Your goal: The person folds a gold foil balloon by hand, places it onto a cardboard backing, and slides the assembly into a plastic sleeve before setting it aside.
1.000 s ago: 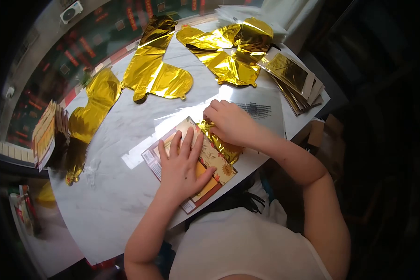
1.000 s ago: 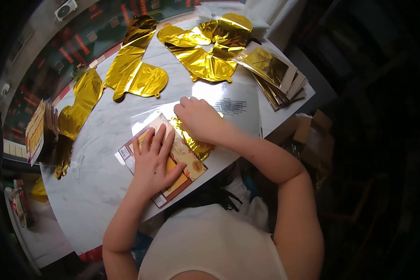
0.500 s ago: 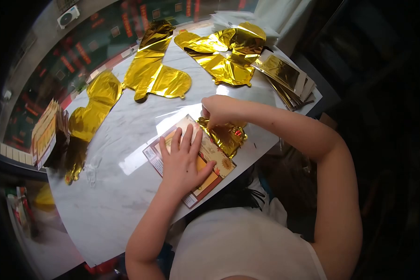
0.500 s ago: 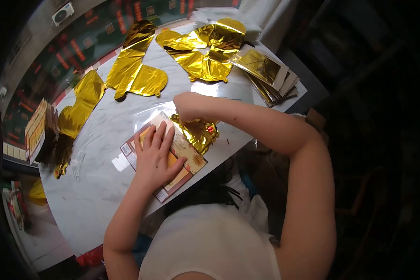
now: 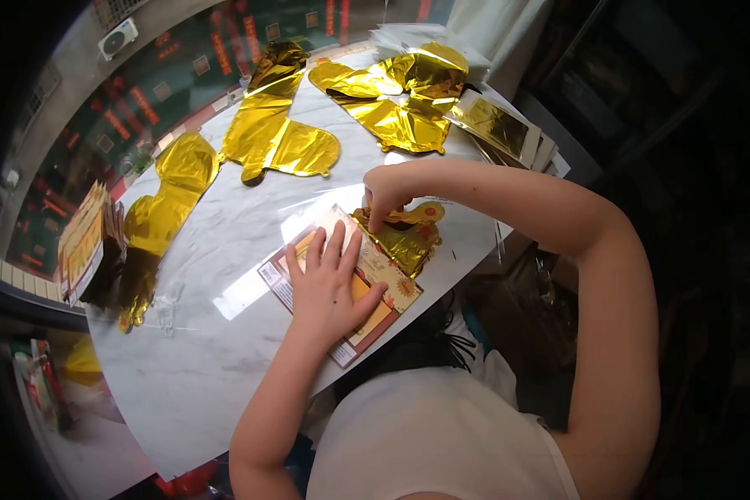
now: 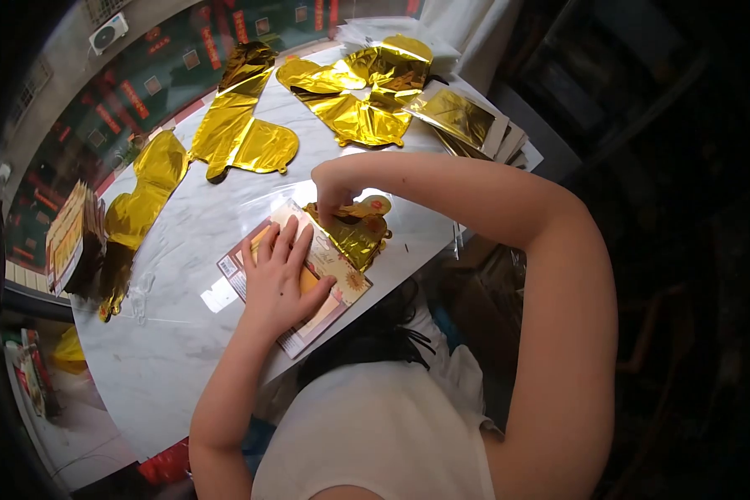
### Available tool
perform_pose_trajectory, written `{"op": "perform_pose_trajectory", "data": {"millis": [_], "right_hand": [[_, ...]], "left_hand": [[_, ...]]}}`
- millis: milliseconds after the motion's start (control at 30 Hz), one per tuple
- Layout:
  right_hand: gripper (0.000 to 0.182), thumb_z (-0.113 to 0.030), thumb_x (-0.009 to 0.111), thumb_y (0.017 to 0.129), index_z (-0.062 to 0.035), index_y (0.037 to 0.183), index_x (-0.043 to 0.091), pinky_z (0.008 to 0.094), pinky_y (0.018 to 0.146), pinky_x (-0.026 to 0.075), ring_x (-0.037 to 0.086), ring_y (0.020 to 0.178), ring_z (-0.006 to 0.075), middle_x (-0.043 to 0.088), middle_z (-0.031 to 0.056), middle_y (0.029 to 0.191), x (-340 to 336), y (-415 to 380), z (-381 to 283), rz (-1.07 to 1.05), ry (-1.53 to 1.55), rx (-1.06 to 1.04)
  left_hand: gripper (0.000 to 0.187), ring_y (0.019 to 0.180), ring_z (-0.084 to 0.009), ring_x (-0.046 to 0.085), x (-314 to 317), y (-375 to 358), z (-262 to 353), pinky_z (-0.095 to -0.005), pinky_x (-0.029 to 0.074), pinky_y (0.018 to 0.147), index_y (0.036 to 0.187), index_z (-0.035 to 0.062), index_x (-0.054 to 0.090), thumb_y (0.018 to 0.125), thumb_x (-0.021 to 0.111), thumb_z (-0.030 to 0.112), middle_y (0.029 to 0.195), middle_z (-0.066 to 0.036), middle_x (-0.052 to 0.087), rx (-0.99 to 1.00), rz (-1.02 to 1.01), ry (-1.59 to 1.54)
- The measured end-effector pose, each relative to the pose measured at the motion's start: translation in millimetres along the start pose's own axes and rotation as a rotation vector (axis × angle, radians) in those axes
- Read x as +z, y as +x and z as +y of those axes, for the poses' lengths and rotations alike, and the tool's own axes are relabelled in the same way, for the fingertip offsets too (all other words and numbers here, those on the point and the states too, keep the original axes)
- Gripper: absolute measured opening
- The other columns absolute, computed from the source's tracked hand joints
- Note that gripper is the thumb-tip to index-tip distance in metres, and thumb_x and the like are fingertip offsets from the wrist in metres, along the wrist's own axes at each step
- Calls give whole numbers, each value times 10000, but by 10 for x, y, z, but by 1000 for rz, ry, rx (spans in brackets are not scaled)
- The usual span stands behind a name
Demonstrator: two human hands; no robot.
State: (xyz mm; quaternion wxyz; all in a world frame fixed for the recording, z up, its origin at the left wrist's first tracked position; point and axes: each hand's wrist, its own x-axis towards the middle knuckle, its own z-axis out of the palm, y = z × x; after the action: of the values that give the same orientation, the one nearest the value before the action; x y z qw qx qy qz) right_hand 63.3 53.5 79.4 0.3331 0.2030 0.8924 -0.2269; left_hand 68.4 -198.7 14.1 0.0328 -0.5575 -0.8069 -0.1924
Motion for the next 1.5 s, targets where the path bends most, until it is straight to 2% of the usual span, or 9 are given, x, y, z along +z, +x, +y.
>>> {"op": "perform_pose_trajectory", "data": {"millis": [167,367,433,667,833,900,1067,1333,1500], "right_hand": [[466,-288,933,702,-38,1070,793,375,675,575,721,821,239,774,112,982,86,75,3,23,-197,-88],[429,-260,928,719,-20,1035,765,396,721,583,735,876,268,777,131,1009,115,-149,-81,57,137,-11],[392,-234,923,727,2,984,744,377,644,559,713,827,206,765,125,972,125,-252,-87,127,297,-41],[323,-199,897,768,14,953,740,342,567,516,700,761,176,757,112,946,-3,-333,-40,-31,182,100],[275,-142,818,824,24,1014,709,320,686,627,727,787,195,723,92,933,144,-311,-100,-159,595,42],[272,-133,804,833,29,1024,699,324,723,644,736,797,199,714,96,925,228,-255,-168,-179,625,48],[252,-108,777,858,38,1048,699,312,711,665,772,802,224,743,160,1011,350,-305,-341,-164,696,70],[428,-435,514,1083,-78,1250,680,275,678,629,767,788,213,762,165,1032,468,-245,-334,-272,844,-13],[411,-435,456,1103,-119,1361,504,272,659,619,753,752,204,741,139,966,530,-248,-351,-232,980,-8]], "left_hand": [[869,1504,-407,371,-11,4,0,-700,117,1222,1580,133,478,880,660,615,1634,-173,428,0,-10,3],[863,1507,-403,366,17,-3,3,-672,97,1239,1569,135,495,864,683,595,1634,-167,434,-3,4,-2],[862,1509,-402,363,13,-1,7,-672,96,1240,1569,136,495,864,683,594,1635,-167,432,-3,4,-2],[864,1506,-400,366,-15,1,14,-664,92,1243,1564,124,496,863,689,590,1629,-165,439,-13,3,-32],[957,1493,-405,378,-11,9,0,-647,87,1248,1614,91,396,852,708,577,1600,-182,467,4,16,-35],[1133,1527,-407,338,-40,19,-4,-718,128,1215,1669,62,221,819,756,586,1671,-202,334,-71,1,-212],[1294,1558,-452,267,76,17,-85,-742,177,1185,1694,139,147,694,895,477,1711,-281,133,-28,197,-338],[1364,1556,-489,246,-123,11,-99,-760,193,1172,1700,207,100,654,946,433,1728,-274,30,35,138,-306],[1125,1519,-489,324,-44,-17,-167,-749,136,1200,1683,136,123,848,835,383,1670,-236,279,-15,114,-552]]}}
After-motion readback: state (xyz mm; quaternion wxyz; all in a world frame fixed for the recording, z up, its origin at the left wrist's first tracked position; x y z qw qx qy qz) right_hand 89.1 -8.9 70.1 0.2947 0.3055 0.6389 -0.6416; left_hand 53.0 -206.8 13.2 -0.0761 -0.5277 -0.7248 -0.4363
